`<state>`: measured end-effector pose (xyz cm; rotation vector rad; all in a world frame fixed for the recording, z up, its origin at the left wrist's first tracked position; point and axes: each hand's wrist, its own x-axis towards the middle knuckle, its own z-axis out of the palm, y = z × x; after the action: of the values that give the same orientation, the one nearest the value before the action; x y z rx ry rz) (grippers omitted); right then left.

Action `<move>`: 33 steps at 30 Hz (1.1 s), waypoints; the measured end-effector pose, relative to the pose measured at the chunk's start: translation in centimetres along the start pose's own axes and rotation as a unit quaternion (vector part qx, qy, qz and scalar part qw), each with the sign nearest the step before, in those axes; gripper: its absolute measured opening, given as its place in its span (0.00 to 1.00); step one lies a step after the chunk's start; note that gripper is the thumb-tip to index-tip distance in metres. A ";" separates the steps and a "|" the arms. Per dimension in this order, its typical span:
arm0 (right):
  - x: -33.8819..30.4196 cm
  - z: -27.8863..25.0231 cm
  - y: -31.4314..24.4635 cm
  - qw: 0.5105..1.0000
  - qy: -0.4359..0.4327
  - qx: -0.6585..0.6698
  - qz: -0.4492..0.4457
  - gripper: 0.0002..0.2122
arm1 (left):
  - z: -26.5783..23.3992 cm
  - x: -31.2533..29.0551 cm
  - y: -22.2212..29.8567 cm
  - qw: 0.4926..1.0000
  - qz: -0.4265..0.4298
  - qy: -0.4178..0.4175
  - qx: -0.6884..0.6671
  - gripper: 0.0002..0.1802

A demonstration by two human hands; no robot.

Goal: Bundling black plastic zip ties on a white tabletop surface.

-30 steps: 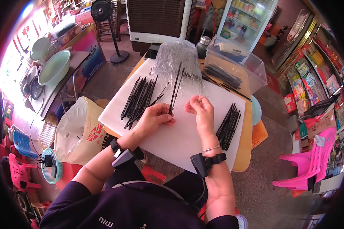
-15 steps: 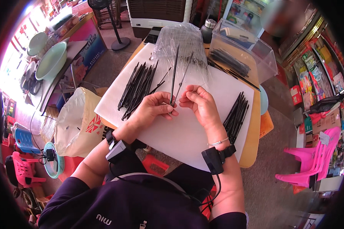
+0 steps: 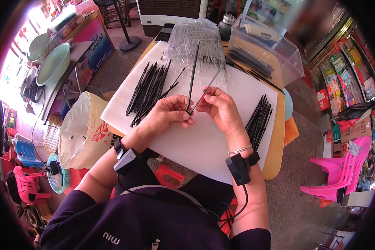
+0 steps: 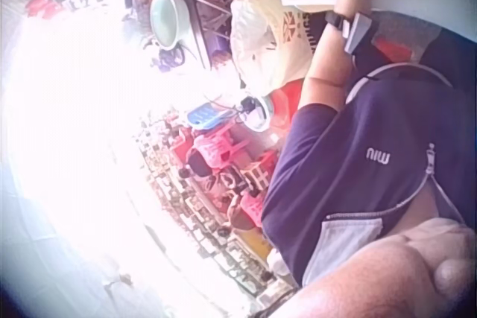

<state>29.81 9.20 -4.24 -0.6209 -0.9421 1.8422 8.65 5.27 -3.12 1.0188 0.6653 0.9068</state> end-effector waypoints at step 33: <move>-0.1 0.2 0.0 0.999 0.010 -0.004 0.033 0.08 | -0.3 0.2 -0.6 0.999 -0.003 -0.051 0.014 0.15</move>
<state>29.69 8.99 -4.14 -0.6814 -0.9259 1.8870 8.65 5.46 -3.80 1.0798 0.5970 0.8362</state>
